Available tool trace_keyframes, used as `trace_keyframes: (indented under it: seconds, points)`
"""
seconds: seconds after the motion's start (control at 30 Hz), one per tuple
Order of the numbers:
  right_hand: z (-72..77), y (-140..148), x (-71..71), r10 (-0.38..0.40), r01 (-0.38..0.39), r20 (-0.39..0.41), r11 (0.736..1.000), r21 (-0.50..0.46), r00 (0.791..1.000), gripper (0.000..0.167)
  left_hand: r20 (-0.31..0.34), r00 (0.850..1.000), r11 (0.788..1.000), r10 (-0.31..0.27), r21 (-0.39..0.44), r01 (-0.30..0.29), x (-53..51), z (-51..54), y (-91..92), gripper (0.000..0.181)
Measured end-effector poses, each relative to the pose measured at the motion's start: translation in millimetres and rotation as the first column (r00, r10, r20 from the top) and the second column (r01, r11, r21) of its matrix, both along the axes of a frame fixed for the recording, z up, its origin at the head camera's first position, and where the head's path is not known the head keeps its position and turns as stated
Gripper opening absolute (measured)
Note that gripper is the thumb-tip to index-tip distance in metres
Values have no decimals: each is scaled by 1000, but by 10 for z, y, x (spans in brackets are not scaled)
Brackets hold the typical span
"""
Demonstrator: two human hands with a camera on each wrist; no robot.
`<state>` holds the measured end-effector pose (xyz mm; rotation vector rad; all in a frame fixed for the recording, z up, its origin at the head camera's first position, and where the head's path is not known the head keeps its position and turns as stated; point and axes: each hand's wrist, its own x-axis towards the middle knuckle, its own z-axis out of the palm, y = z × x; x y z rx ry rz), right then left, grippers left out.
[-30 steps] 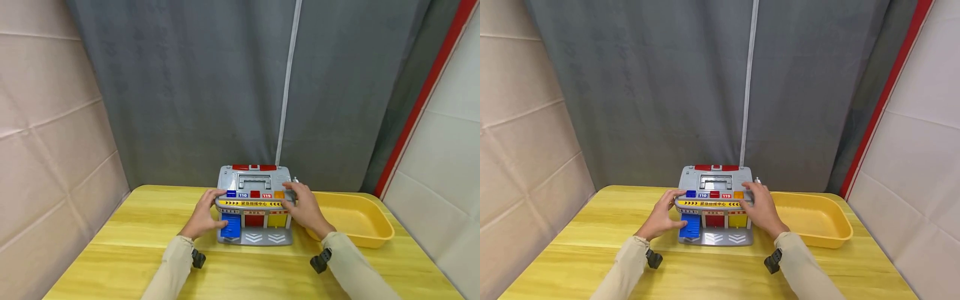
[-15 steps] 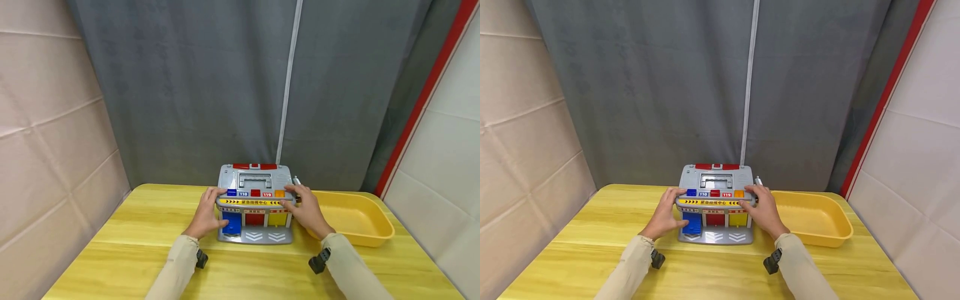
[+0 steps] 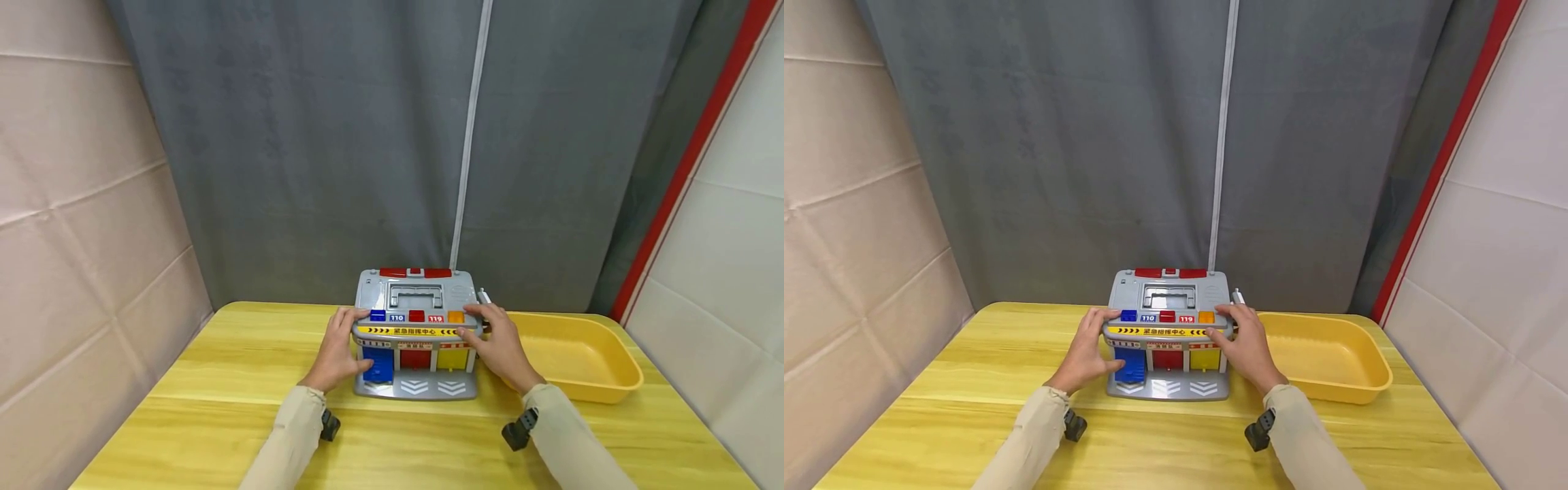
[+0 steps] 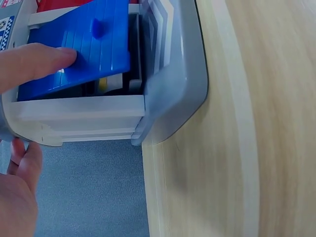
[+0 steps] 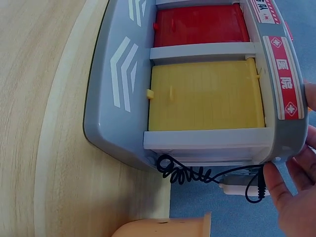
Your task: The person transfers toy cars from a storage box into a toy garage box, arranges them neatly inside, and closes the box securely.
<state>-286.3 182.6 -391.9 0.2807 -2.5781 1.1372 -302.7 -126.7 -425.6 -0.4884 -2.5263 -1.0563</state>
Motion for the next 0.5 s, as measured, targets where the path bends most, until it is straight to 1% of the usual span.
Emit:
trace_keyframes:
  seconds: [0.17,0.3,0.43,0.5]
  points:
    - [-8,-3,0,7,-7,-21,1000,0,1000,47,6,1000,1000,10,7,-10,16,15,9,89]
    - [-12,-3,8,3,-3,-23,1000,-5,1000,46,3,1000,1000,17,9,-17,15,17,24,89]
    - [-6,1,24,3,-3,-29,1000,-6,1000,47,-8,1000,1000,22,7,-22,6,2,36,89]
    - [-5,1,31,3,-3,-30,1000,-9,1000,47,-24,999,1000,24,8,-24,2,-3,42,89]
